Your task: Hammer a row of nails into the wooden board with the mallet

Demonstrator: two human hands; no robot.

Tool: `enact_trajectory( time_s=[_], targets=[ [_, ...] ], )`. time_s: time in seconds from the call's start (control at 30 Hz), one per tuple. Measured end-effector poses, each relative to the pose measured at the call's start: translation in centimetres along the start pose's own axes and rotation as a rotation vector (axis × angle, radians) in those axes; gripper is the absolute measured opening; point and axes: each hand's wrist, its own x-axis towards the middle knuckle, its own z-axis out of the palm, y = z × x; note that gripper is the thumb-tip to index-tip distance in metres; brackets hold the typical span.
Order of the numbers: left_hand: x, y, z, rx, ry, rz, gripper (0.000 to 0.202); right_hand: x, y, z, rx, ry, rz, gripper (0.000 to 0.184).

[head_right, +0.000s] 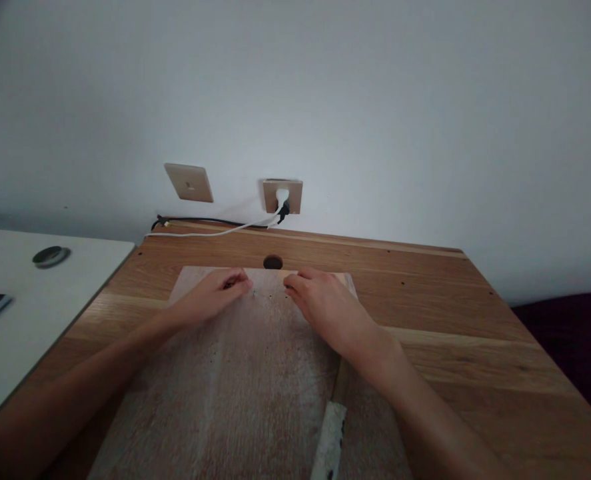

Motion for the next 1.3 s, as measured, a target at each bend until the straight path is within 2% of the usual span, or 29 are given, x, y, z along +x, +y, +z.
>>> enact_trajectory(
  time_s=[0.07, 0.17, 0.27, 0.33, 0.4, 0.47, 0.5, 0.57, 0.63, 0.73, 0.83, 0.93, 1.0, 1.1, 1.2, 1.3],
  targets=[
    [-0.2, -0.2, 0.4, 0.379, 0.021, 0.142, 0.019, -0.2, 0.2, 0.0, 0.008, 0.007, -0.005, 0.021],
    [-0.3, -0.6, 0.8, 0.713, -0.040, 0.297, 0.024, -0.4, 0.2, 0.1, 0.019, 0.007, -0.017, 0.021],
    [0.1, -0.5, 1.0, 0.850, -0.068, 0.351, 0.029, -0.4, 0.2, 0.2, 0.030, 0.002, -0.031, 0.021],
    [0.4, -0.1, 1.0, 0.809, -0.038, 0.353, 0.026, -0.4, 0.1, 0.3, 0.037, 0.003, -0.035, 0.022],
    [0.8, 0.6, 1.3, 0.609, 0.048, 0.324, 0.025, -0.4, -0.1, 0.2, 0.045, 0.009, -0.037, 0.023],
    [1.0, 1.5, 1.8, 0.223, 0.137, 0.212, 0.024, -0.4, -0.4, -0.1, 0.051, 0.018, -0.037, 0.023],
    [0.9, 1.9, 2.1, -0.021, 0.136, 0.116, 0.023, -0.3, -0.7, -0.3, 0.056, 0.026, -0.037, 0.022],
    [0.5, 2.7, 3.1, -0.513, 0.023, -0.119, 0.020, -0.3, -1.3, -0.8, 0.085, 0.052, -0.054, 0.021],
    [-0.2, 3.1, 4.2, -0.878, -0.132, -0.299, 0.016, -0.1, -2.2, -1.2, 0.133, 0.074, -0.092, 0.019],
    [-1.2, 3.0, 5.7, -1.156, -0.208, -0.365, 0.015, 0.2, -3.5, -1.4, 0.197, 0.030, -0.183, 0.020],
    [-1.9, 2.4, 6.4, -1.248, -0.235, -0.342, 0.017, 0.4, -4.2, -1.5, 0.263, -0.016, -0.270, 0.023],
    [-2.1, 2.2, 6.6, -1.176, -0.223, -0.319, 0.014, -0.3, -4.0, -1.4, 0.331, 0.027, -0.309, 0.026],
    [-2.2, 2.3, 6.6, -1.011, -0.193, -0.285, 0.019, -1.3, -3.4, -1.4, 0.364, 0.069, -0.315, 0.029],
    [-2.8, 2.5, 6.6, -0.595, -0.121, -0.087, 0.032, -3.3, -2.3, -1.2, 0.397, 0.152, -0.273, 0.029],
    [-3.8, 2.5, 6.7, -0.219, -0.025, 0.141, 0.034, -5.8, -1.3, -0.8, 0.395, 0.229, -0.197, 0.027],
    [-5.1, 2.1, 6.6, -0.052, -0.066, 0.273, 0.032, -8.4, -0.7, -0.3, 0.383, 0.312, -0.123, 0.025]
  ],
)
